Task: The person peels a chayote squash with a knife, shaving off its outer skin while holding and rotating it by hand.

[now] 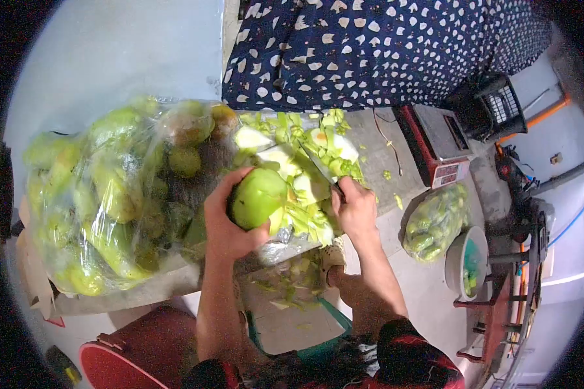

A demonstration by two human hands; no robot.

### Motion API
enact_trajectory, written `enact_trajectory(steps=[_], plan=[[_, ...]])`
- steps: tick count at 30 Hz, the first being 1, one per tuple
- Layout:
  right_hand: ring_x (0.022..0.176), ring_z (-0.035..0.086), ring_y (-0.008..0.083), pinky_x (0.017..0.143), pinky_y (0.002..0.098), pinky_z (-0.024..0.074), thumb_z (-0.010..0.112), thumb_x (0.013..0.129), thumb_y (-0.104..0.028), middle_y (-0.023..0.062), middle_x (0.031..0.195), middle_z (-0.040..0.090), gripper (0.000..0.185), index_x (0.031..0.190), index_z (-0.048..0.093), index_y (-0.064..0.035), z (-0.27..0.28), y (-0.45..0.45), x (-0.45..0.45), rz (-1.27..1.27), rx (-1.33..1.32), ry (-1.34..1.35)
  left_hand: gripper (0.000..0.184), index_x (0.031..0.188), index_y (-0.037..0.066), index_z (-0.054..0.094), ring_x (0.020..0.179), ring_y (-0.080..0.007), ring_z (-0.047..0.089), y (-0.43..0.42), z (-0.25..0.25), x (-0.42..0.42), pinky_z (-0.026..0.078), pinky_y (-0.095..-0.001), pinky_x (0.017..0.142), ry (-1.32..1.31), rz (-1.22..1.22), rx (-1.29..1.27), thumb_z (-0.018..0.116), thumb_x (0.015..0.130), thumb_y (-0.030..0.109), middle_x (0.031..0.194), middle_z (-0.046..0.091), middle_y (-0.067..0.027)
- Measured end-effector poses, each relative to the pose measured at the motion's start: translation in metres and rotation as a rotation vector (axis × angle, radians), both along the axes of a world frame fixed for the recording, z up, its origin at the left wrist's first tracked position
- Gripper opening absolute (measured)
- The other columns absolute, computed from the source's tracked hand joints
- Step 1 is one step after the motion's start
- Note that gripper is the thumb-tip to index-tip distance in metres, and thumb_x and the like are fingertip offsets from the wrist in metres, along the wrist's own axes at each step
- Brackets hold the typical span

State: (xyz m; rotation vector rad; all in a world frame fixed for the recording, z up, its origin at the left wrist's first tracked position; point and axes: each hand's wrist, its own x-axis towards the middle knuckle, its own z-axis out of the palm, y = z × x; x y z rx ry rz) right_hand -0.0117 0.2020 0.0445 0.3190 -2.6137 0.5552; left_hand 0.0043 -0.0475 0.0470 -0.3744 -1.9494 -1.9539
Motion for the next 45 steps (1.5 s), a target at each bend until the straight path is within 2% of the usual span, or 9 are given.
enact_trajectory(steps=[9, 19, 25, 27, 31, 33, 36, 42, 45], plan=[[0.049, 0.055, 0.0285, 0.048, 0.0355, 0.0426, 0.068, 0.072, 0.000, 0.0122, 0.060, 0.053, 0.017, 0.075, 0.052, -0.0039, 0.011, -0.024, 0.016, 0.179, -0.010, 0.234, 0.058, 0.131, 0.006, 0.046, 0.110, -0.0235, 0.058, 0.020, -0.014, -0.004, 0.049, -0.0398, 0.095, -0.534, -0.194, 1.355, 0.064, 0.076, 0.002, 0.121, 0.056, -0.0099], [0.050, 0.056, 0.0273, 0.047, 0.0329, 0.0442, 0.065, 0.061, 0.003, 0.0122, 0.065, 0.056, 0.024, 0.085, 0.060, 0.0041, -0.005, -0.040, 0.020, 0.371, -0.047, 0.354, 0.062, 0.138, 0.011, 0.032, 0.117, -0.0248, 0.052, 0.032, -0.020, -0.006, 0.047, -0.0418, 0.096, -0.416, 0.045, 1.162, 0.068, 0.087, 0.007, 0.129, 0.049, -0.0098], [0.053, 0.056, 0.0268, 0.047, 0.0350, 0.0450, 0.071, 0.061, -0.005, 0.0108, 0.068, 0.053, 0.029, 0.085, 0.057, 0.0033, 0.000, -0.047, 0.024, 0.480, 0.014, 0.382, 0.038, 0.120, 0.008, 0.050, 0.103, -0.0259, 0.061, 0.036, -0.021, -0.009, 0.051, -0.0400, 0.090, -0.463, 0.091, 1.383, 0.069, 0.086, 0.010, 0.113, 0.060, -0.0080], [0.053, 0.055, 0.0260, 0.047, 0.0349, 0.0442, 0.068, 0.061, -0.004, 0.0105, 0.068, 0.051, 0.027, 0.085, 0.057, 0.0037, -0.001, -0.053, 0.025, 0.512, 0.022, 0.388, 0.068, 0.133, 0.009, 0.035, 0.111, -0.0240, 0.053, 0.039, -0.028, -0.010, 0.048, -0.0418, 0.094, -0.452, 0.165, 1.298, 0.076, 0.078, 0.007, 0.122, 0.050, -0.0099], [0.051, 0.051, 0.0232, 0.044, 0.0343, 0.0406, 0.063, 0.062, -0.003, 0.0086, 0.065, 0.046, 0.025, 0.085, 0.056, 0.0041, 0.001, -0.056, 0.027, 0.528, 0.051, 0.388, 0.071, 0.131, 0.008, 0.036, 0.108, -0.0238, 0.054, 0.048, -0.011, -0.005, 0.049, -0.0402, 0.092, -0.460, 0.229, 1.302, 0.078, 0.075, 0.008, 0.119, 0.051, -0.0097], [0.051, 0.050, 0.0224, 0.044, 0.0338, 0.0396, 0.063, 0.063, -0.004, 0.0079, 0.064, 0.044, 0.025, 0.085, 0.056, 0.0036, 0.004, -0.057, 0.028, 0.519, 0.063, 0.397, 0.040, 0.113, 0.006, 0.052, 0.093, -0.0227, 0.060, 0.052, 0.002, -0.003, 0.052, -0.0381, 0.081, -0.463, 0.365, 1.188, 0.072, 0.079, 0.011, 0.105, 0.059, -0.0075], [0.050, 0.049, 0.0213, 0.043, 0.0332, 0.0378, 0.062, 0.065, -0.004, 0.0066, 0.063, 0.044, 0.023, 0.086, 0.056, 0.0025, 0.010, -0.060, 0.032, 0.522, 0.112, 0.410, 0.043, 0.115, 0.006, 0.050, 0.094, -0.0219, 0.060, 0.057, -0.020, -0.007, 0.052, -0.0381, 0.080, -0.493, 0.257, 1.325, 0.073, 0.079, 0.012, 0.105, 0.058, -0.0074], [0.049, 0.050, 0.0245, 0.043, 0.0364, 0.0394, 0.063, 0.067, 0.000, 0.0067, 0.062, 0.045, 0.018, 0.082, 0.052, -0.0031, 0.007, -0.056, 0.029, 0.444, 0.160, 0.395, 0.043, 0.118, 0.006, 0.049, 0.099, -0.0265, 0.059, 0.059, 0.006, -0.001, 0.052, -0.0457, 0.085, -0.453, 0.341, 1.149, 0.070, 0.082, 0.016, 0.110, 0.057, -0.0073], [0.058, 0.058, 0.0335, 0.051, 0.0443, 0.0465, 0.064, 0.072, -0.004, 0.0124, 0.070, 0.056, 0.020, 0.087, 0.051, -0.0070, -0.025, -0.024, 0.001, 0.040, 0.097, 0.083, 0.059, 0.129, 0.010, 0.038, 0.106, -0.0248, 0.057, 0.046, 0.005, -0.001, 0.053, -0.0438, 0.087, -0.496, 0.211, 1.286, 0.073, 0.081, 0.010, 0.119, 0.052, -0.0100]])
